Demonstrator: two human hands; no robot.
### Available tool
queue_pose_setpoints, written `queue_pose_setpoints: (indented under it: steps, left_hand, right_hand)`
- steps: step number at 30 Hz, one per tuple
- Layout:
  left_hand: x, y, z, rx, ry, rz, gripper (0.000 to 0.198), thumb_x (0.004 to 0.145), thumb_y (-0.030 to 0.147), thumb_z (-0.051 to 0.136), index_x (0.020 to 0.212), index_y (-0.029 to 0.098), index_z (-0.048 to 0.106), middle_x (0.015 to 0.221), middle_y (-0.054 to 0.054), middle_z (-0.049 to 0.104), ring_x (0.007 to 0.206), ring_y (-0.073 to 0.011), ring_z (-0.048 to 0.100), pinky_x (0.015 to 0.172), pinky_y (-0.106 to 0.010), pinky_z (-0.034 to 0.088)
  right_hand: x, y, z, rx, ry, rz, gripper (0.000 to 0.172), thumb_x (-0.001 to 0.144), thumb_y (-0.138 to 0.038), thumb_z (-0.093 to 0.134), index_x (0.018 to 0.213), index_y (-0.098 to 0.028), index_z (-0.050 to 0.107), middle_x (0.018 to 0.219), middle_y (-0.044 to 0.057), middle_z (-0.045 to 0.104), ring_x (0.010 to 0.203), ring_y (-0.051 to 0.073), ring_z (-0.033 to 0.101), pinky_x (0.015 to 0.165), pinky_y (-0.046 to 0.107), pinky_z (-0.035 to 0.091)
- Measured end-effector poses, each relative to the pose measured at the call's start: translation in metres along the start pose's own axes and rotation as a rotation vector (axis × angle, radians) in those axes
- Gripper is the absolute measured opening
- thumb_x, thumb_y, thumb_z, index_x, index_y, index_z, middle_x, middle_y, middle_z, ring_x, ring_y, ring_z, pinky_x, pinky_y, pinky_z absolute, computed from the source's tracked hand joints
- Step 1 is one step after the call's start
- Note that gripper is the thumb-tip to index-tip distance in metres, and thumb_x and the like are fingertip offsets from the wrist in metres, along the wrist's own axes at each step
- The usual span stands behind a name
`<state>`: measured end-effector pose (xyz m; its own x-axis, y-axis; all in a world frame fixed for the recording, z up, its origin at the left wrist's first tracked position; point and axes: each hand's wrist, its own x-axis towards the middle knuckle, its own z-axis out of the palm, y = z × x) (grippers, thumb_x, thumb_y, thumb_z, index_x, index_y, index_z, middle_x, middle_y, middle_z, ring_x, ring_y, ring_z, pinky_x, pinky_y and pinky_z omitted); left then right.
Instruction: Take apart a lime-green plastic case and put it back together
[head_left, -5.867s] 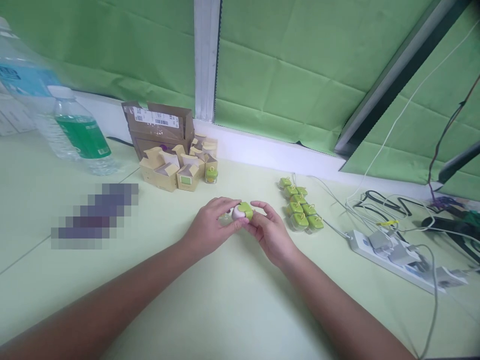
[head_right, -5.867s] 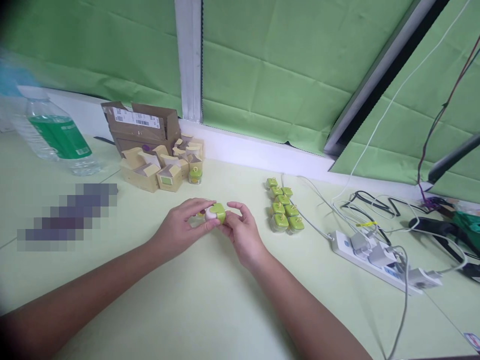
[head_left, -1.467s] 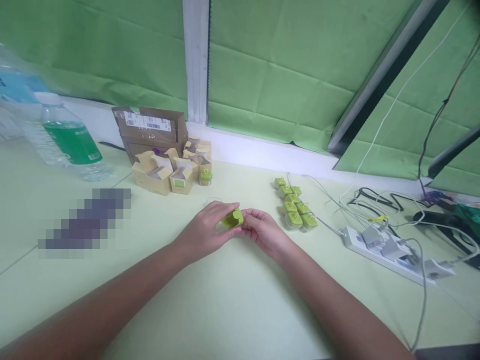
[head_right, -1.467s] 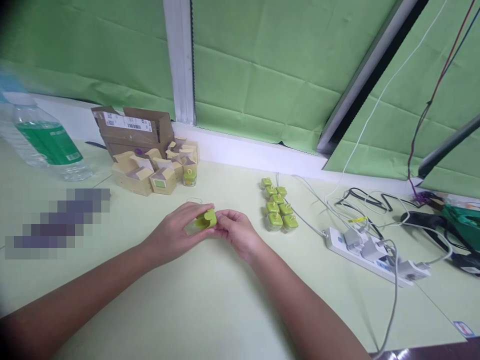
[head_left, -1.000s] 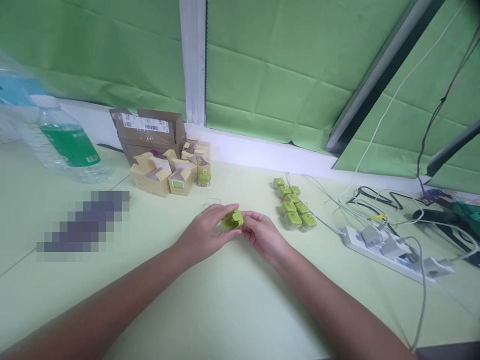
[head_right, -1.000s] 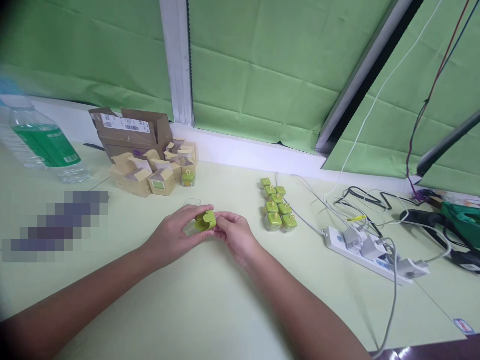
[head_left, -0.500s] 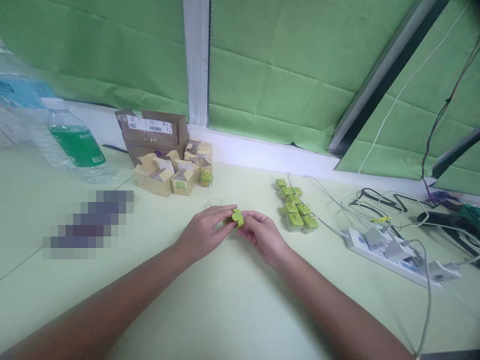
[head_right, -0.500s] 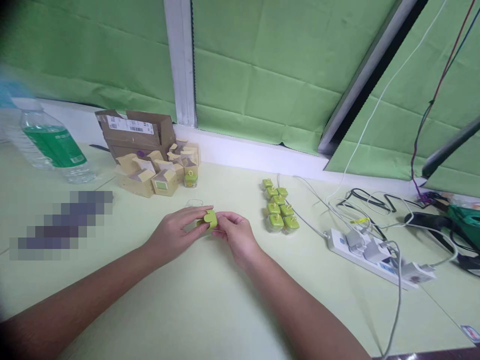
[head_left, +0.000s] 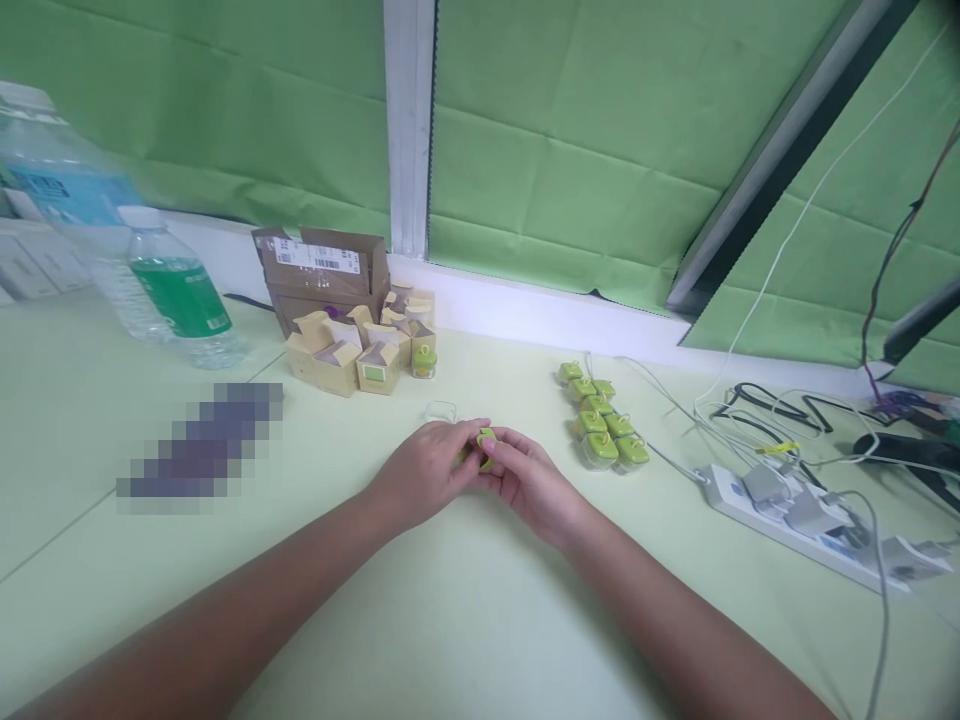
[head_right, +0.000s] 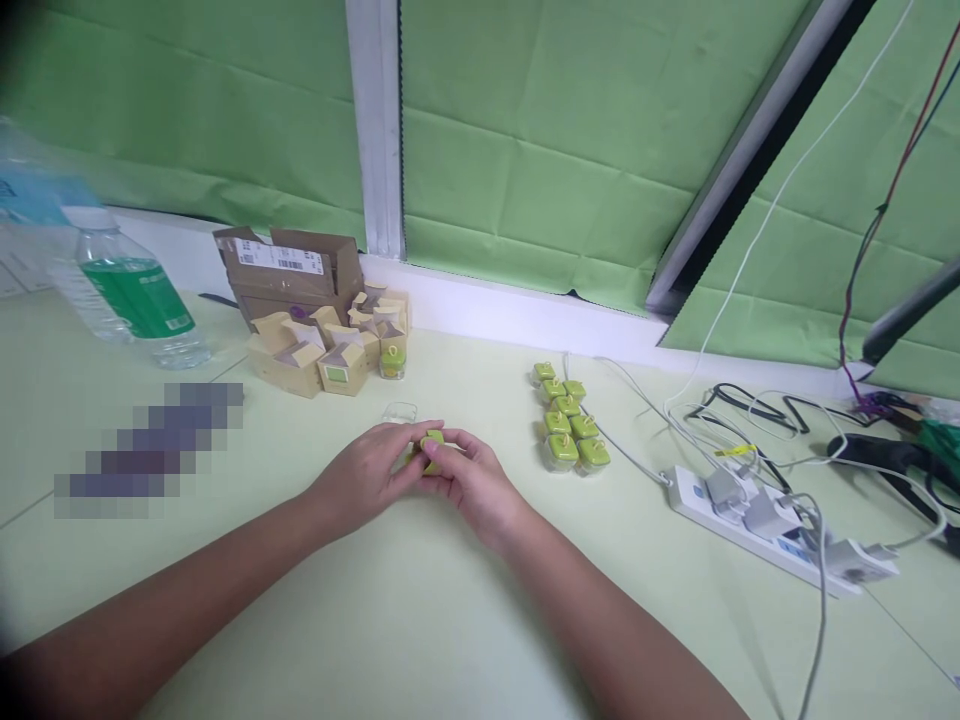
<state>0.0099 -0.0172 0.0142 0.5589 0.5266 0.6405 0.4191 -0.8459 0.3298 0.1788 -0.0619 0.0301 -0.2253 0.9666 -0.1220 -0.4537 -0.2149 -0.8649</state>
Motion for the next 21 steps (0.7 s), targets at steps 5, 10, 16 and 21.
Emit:
queue_pose_setpoints:
  steps: [5, 10, 16, 21]
  left_hand:
    - [0.000, 0.003, -0.002, -0.022, -0.088, -0.058, 0.027, 0.099, 0.023, 0.043, 0.122, 0.018, 0.055, 0.123, -0.010, 0.070, 0.109, -0.0248, 0.068, 0.093, -0.042, 0.054]
    - [0.000, 0.001, -0.009, -0.063, -0.065, -0.154, 0.022, 0.101, 0.026, 0.039, 0.114, 0.020, 0.055, 0.116, -0.009, 0.072, 0.105, -0.0236, 0.068, 0.088, -0.040, 0.054]
    - [0.001, 0.000, -0.010, -0.035, -0.066, -0.098, 0.017, 0.099, 0.025, 0.044, 0.094, 0.020, 0.059, 0.089, -0.004, 0.069, 0.083, -0.0185, 0.064, 0.075, -0.032, 0.049]
    - [0.000, -0.002, -0.012, -0.003, -0.086, -0.118, 0.016, 0.096, 0.024, 0.047, 0.090, 0.021, 0.061, 0.076, 0.000, 0.065, 0.070, -0.0154, 0.059, 0.065, -0.028, 0.044]
  right_hand:
    - [0.000, 0.001, -0.001, 0.008, 0.002, 0.028, 0.027, 0.075, -0.034, 0.082, 0.094, -0.018, 0.071, 0.084, 0.001, 0.067, 0.073, 0.011, 0.059, 0.068, 0.024, 0.049]
    - [0.006, -0.003, -0.007, 0.068, 0.090, 0.074, 0.017, 0.081, -0.029, 0.064, 0.091, -0.017, 0.070, 0.083, 0.005, 0.068, 0.067, 0.015, 0.058, 0.058, 0.025, 0.045]
    - [0.014, -0.005, -0.019, 0.153, 0.244, 0.080, 0.024, 0.088, -0.039, 0.058, 0.085, -0.017, 0.067, 0.086, 0.009, 0.069, 0.060, 0.014, 0.054, 0.052, 0.025, 0.044]
    - [0.014, -0.003, -0.021, 0.038, 0.299, 0.061, 0.013, 0.078, -0.026, 0.072, 0.084, -0.018, 0.064, 0.081, 0.002, 0.062, 0.063, 0.011, 0.055, 0.054, 0.021, 0.044]
